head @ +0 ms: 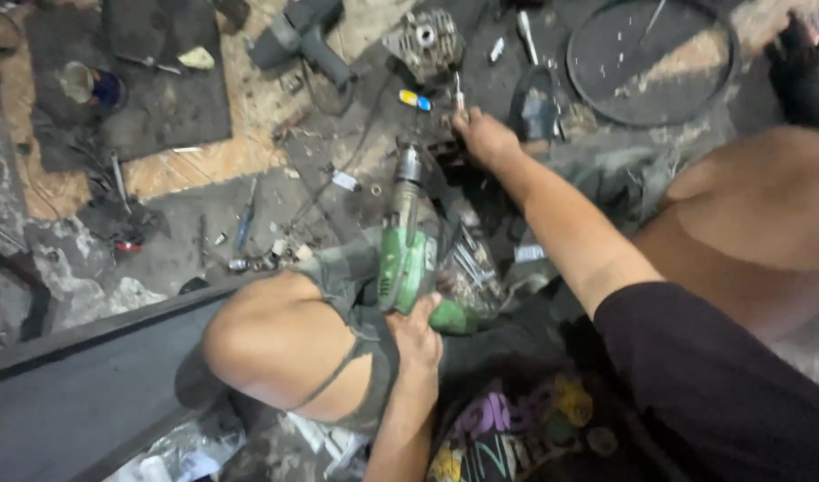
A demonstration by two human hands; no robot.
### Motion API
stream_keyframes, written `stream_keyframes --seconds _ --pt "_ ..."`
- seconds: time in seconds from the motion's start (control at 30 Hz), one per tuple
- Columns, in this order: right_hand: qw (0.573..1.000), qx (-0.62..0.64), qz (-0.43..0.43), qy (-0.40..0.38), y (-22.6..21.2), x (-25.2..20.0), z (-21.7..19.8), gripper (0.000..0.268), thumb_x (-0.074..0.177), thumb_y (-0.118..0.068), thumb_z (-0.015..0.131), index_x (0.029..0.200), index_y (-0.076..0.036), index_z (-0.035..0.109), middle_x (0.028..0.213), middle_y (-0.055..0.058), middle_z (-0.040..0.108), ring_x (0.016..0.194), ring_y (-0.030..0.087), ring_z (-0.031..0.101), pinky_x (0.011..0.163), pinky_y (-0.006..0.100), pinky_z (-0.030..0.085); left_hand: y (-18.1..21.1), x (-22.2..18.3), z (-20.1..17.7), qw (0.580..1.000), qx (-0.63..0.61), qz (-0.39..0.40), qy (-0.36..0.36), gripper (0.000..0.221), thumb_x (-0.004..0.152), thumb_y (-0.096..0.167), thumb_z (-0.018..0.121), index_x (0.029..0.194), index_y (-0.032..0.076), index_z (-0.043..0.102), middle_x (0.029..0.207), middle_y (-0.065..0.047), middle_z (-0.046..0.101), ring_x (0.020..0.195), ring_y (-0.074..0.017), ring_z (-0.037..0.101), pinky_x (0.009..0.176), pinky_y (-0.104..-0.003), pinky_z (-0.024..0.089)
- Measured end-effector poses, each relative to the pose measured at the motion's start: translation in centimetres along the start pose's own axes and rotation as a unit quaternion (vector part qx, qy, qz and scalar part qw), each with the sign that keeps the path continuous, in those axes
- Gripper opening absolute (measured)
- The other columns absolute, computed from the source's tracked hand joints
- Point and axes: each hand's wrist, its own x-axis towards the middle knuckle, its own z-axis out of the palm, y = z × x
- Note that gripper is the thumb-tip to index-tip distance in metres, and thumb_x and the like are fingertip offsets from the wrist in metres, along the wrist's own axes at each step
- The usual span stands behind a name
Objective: Using a power drill to grind or clean the shaft of a metal rotor assembly on a workshop floor.
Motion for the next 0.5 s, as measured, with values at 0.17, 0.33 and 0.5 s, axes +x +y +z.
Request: stream_keyframes --seconds 0.17,0.33,0.5 --pt "1.000 0.008 -0.011 -0.024 -0.8 -1.6 -2.8 0.066 0.081 -0.006 0.072 0.142 -0.016 0.049 0.123 0.023 0.052 0.091 0.045 0.065 0.078 0.054 0.054 0.4 0.0 0.3 0.999 -0.030 -0.007 0.045 0.048 0.076 -0.012 0.061 0.123 -0.006 0.063 0.100 -0.014 0.072 0.077 -0.0209 0.068 0.072 -0.028 0.053" --pt "0.999 -0.038 -0.019 0.022 -0.5 -1.8 -0.6 0.068 0.086 -0.003 0.063 0.149 -0.016 0.042 0.118 0.025 0.051 0.081 0.044 0.066 0.069 0.054 0.057 0.3 0.0 0.6 0.999 -0.020 -0.009 0.047 0.046 0.075 -0.011 0.061 0.121 -0.005 0.062 0.096 -0.014 0.072 0.081 -0.0227 0.068 0.077 -0.031 0.054" --pt "0.999 -0.032 0.003 -0.005 0.6 -0.8 -0.6 0.046 0.100 -0.012 0.062 0.144 -0.009 0.051 0.132 0.028 0.045 0.097 0.048 0.071 0.082 0.051 0.063 3.5 -1.2 6.4 0.980 0.103 -0.004 0.171 0.044 0.058 -0.002 0.086 0.101 0.000 0.076 0.086 -0.011 0.074 0.078 -0.0169 0.068 0.068 -0.039 0.054"
